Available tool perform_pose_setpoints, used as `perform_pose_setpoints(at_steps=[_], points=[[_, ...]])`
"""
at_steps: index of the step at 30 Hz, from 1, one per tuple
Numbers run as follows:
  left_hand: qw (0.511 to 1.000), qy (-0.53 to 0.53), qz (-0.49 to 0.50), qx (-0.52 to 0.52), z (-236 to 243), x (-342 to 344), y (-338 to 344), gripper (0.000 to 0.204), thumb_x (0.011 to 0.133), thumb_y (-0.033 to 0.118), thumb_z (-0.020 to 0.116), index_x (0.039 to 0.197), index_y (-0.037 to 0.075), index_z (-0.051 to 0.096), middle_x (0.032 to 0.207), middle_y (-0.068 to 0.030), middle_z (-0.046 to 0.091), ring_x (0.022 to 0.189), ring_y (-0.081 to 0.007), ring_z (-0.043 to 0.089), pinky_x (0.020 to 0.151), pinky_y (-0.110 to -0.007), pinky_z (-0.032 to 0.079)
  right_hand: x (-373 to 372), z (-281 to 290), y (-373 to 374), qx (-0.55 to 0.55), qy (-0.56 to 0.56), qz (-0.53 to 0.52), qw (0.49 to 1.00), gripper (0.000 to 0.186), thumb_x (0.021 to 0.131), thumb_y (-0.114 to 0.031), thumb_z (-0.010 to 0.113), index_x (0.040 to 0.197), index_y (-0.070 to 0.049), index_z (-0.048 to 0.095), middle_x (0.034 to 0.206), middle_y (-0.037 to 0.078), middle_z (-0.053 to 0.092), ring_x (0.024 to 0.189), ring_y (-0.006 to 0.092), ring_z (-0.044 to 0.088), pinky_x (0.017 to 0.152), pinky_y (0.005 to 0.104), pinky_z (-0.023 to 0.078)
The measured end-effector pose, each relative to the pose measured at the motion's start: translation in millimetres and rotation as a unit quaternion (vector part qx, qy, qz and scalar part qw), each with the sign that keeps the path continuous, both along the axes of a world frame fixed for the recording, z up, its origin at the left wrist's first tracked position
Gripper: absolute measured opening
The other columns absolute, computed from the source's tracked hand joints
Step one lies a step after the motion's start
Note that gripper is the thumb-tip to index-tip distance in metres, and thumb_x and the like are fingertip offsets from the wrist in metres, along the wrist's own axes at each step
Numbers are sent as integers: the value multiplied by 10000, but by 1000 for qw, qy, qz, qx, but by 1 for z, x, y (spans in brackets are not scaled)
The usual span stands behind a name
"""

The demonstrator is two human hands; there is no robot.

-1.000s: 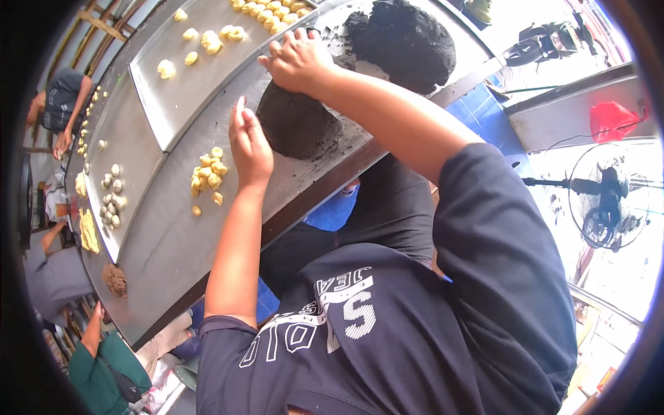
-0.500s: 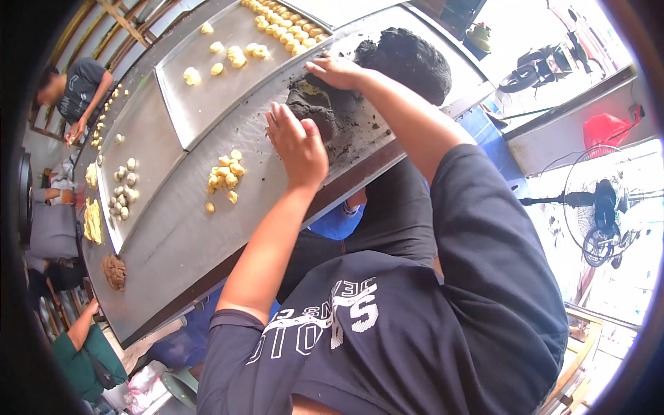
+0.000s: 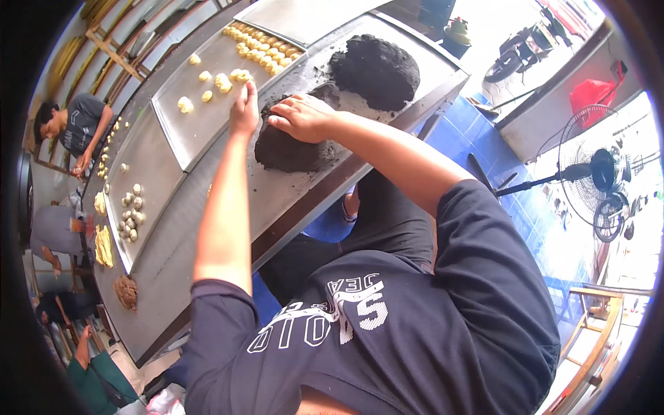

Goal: The person prepares dough by kneading a large dark mass on a table, tearing off small portions, and stuffing them with light-colored filling.

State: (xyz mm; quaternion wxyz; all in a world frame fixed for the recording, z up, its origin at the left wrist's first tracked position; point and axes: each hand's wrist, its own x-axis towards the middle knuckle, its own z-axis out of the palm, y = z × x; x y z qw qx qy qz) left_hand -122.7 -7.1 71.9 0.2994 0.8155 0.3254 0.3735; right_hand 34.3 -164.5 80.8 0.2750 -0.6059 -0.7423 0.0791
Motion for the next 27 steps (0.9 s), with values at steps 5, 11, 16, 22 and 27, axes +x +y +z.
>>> perform_pose_setpoints(at_steps=[5,11,16,22,27], points=[[989,74,-127,-6,-31,-29,-3,797,1217,574,397,1508,-135,615,1541,-369,632,1507,-495,563,1288,-491,425,-6,9,-18,98,112,-178,973,388,1037,-299,806,1347,-70,770,1401,212,722,1377,405,642,1170,496,532],[967,194,6,166,-33,11,-68,770,1222,480,391,1580,-195,483,1607,-410,552,1543,-520,519,1327,-551,372,49,-70,-17,-28,150,-281,948,968,1125,-687,531,1639,130,462,1679,372,500,1609,442,463,1359,486,317],[978,147,118,90,-45,18,-65,726,1213,444,401,1577,-176,501,1554,-377,613,1487,-506,564,1291,-521,419,29,-76,30,-17,235,-199,951,533,1132,-499,602,1423,-75,742,1362,247,770,1303,449,716,1075,502,555],[964,91,237,80,-46,57,-37,491,1182,355,453,1308,-61,682,1169,-256,745,1145,-458,697,1046,-533,555,58,-61,106,-49,146,-179,972,608,1127,-572,559,1381,-66,780,1262,255,799,1228,445,754,1022,499,583],[955,-116,80,-262,-38,12,21,862,1201,633,257,1330,-56,760,1367,-335,735,1365,-503,629,1192,-559,457,37,-23,75,69,75,24,995,572,1152,-502,560,1442,-34,715,1421,241,721,1361,452,640,1212,522,469]])
